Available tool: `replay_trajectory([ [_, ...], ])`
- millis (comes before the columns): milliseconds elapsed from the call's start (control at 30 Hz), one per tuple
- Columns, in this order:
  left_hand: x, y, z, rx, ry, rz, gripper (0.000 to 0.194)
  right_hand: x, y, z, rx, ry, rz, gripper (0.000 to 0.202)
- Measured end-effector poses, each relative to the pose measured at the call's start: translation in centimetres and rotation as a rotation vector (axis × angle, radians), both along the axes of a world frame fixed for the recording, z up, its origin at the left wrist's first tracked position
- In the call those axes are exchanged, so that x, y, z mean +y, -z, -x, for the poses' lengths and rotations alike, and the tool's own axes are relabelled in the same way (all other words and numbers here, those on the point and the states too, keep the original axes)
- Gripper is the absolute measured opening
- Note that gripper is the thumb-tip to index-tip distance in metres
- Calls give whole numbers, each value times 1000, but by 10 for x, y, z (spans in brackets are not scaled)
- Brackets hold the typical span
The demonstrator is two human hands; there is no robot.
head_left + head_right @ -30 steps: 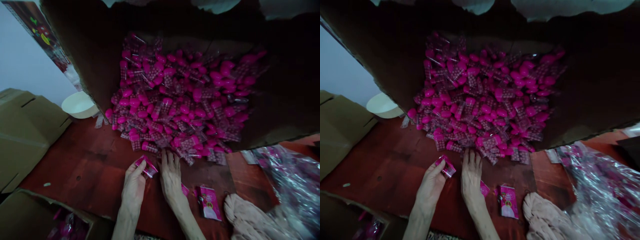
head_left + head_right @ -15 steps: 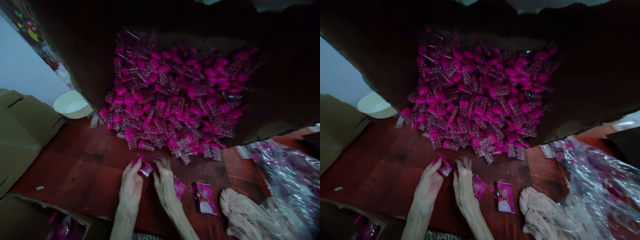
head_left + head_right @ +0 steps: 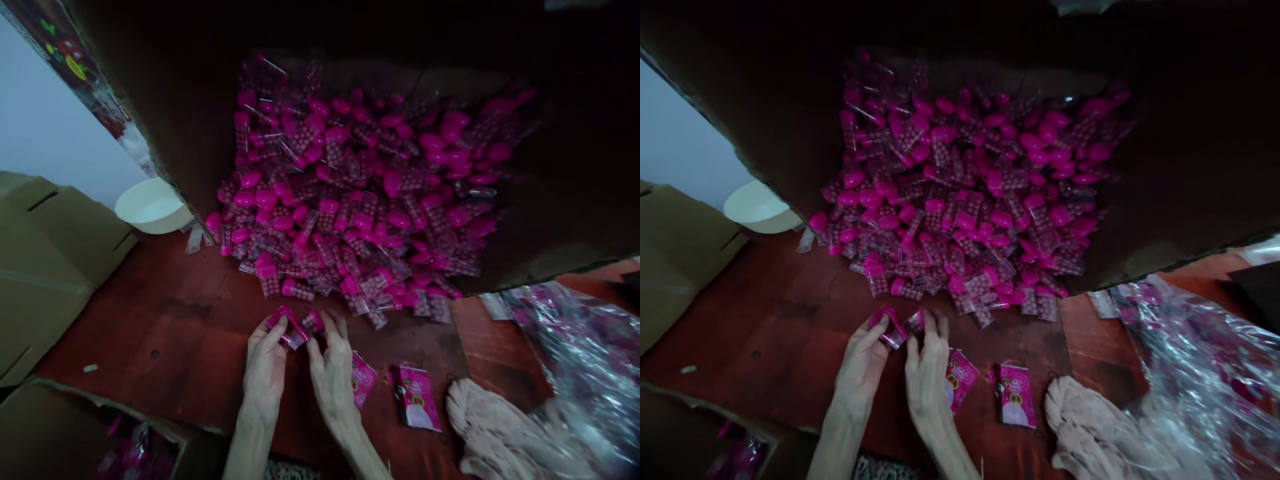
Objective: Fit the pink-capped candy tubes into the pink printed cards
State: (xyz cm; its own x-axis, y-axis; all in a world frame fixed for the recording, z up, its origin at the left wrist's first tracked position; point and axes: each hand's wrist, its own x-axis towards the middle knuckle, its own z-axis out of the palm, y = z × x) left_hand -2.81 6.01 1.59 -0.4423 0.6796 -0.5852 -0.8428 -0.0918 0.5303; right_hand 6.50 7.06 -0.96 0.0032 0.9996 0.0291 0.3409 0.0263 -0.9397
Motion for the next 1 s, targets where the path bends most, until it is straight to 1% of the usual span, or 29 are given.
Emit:
replay_trajectory([
  [67, 1, -1, -2, -3, 9, -4, 13, 5, -1, 4, 124, 23, 88, 38],
  [100, 1, -1, -2, -7, 13, -6, 13, 8, -2, 6, 149, 28, 112, 37],
  [233, 1, 1, -1, -29, 16, 8, 10, 11, -5, 10, 227, -1, 174, 27],
  [300, 2, -1, 0, -40, 11, 22, 10, 11, -9, 6, 265, -16, 182, 27],
  [367, 4, -5, 1, -47, 7, 25, 11, 10, -15, -2, 315, 14, 174, 31],
  [433, 7, -13, 1, -49, -3, 19, 12, 8, -23, -13, 377, 52, 173, 35],
  [467, 9, -18, 0, -48, -10, 15, 13, 6, -27, -19, 404, 47, 186, 35],
  [567, 14, -29, -3, -45, -24, 0, 13, -5, -39, -32, 396, -58, 224, 32],
  [667, 17, -35, -9, -38, -7, -16, 9, -15, -45, -34, 247, -97, 125, 33],
  [767, 18, -37, -14, -50, 6, -14, 6, -19, -43, -32, 57, -81, -59, 34],
  [867, 18, -38, -17, -79, 16, -11, 8, -17, -40, -31, -109, -53, -230, 36],
  [1000, 19, -38, -18, -110, 22, -12, 13, -16, -38, -30, -219, 5, -322, 34],
])
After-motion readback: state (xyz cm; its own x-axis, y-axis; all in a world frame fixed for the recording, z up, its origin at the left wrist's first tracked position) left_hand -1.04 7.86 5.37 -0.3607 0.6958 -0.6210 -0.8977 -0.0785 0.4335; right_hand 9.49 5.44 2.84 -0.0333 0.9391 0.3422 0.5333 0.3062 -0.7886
